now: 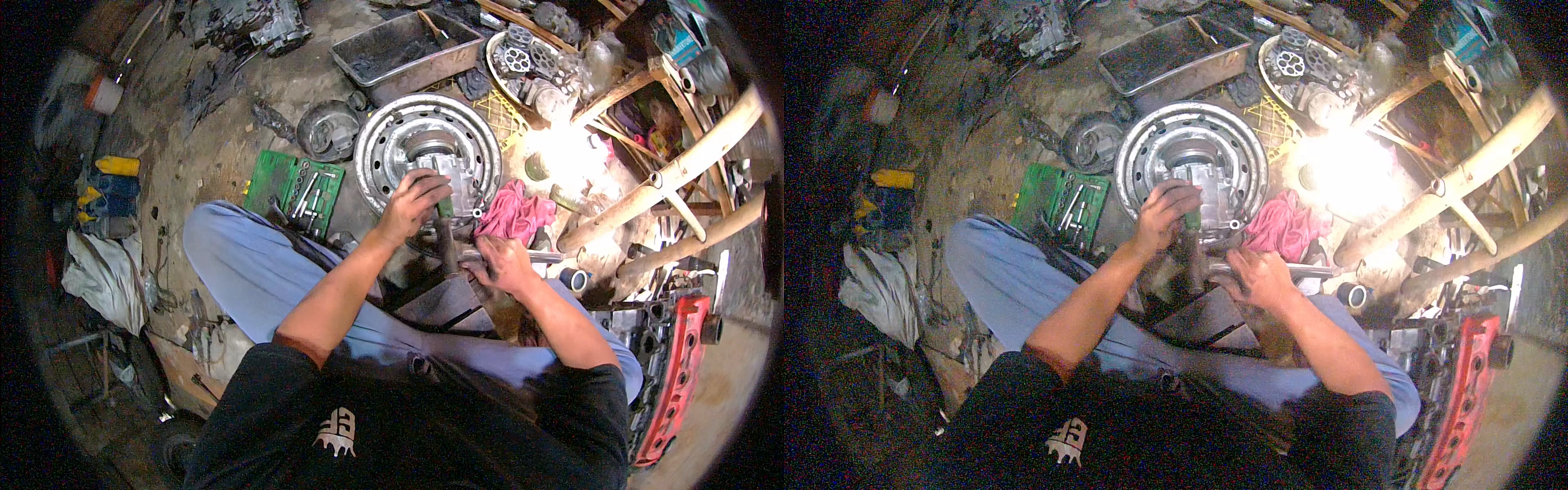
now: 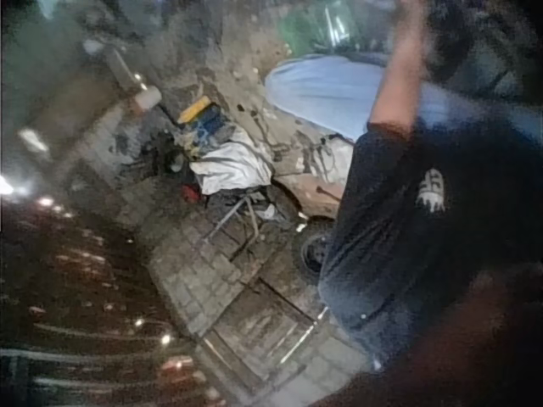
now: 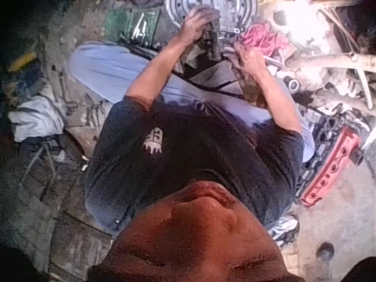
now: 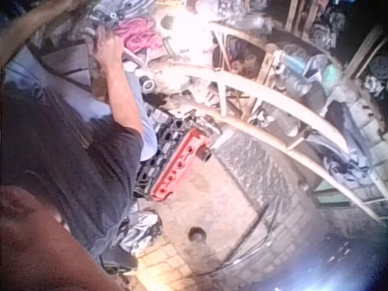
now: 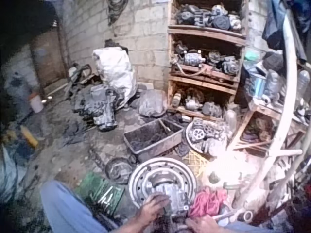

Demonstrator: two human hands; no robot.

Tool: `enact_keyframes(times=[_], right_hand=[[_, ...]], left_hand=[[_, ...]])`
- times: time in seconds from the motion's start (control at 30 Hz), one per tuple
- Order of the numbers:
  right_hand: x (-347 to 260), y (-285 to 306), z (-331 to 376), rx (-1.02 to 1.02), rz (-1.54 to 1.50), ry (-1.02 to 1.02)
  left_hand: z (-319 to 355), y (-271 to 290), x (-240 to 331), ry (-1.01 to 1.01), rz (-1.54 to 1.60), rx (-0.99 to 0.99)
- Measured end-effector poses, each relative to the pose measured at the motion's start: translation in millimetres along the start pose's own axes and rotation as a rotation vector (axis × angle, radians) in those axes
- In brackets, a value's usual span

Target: The person sits on the floor and assembles a mechanical part, likely a brake drum or hub. They place a cylindrical component into the center, use a hammer to tap it into place, and then use a wrench to tighten bolts around the perimeter.

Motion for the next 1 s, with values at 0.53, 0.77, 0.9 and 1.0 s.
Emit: enact_keyframes(times=[0.53, 0.77, 0.9, 1.0], right_hand=[[22, -6, 13, -0.027, -0.022, 0.132], [15, -7, 5, -0.116, -0.001, 0.206], [18, -10, 9, -0.107, 0.007, 0.188], [16, -7, 6, -0.066, 0.022, 0.165]], left_hand=[[2, 2, 3, 0.023, -0.053, -0.007], [6, 1, -4, 0.033, -0.007, -0.037], [2, 3, -3, 0.035, -0.016, -0.042], [2, 4, -2, 0.043, -0.017, -0.033]])
Point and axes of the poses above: each hand's wrist, its own z-axis away from the middle knuckle, its own y-axis out of the back of the hand, x = y × z, the point moved 1 cm from there along -z, towards the middle knuckle, and after that the axes turned 9 degrees about z, right-handed, at the moved point
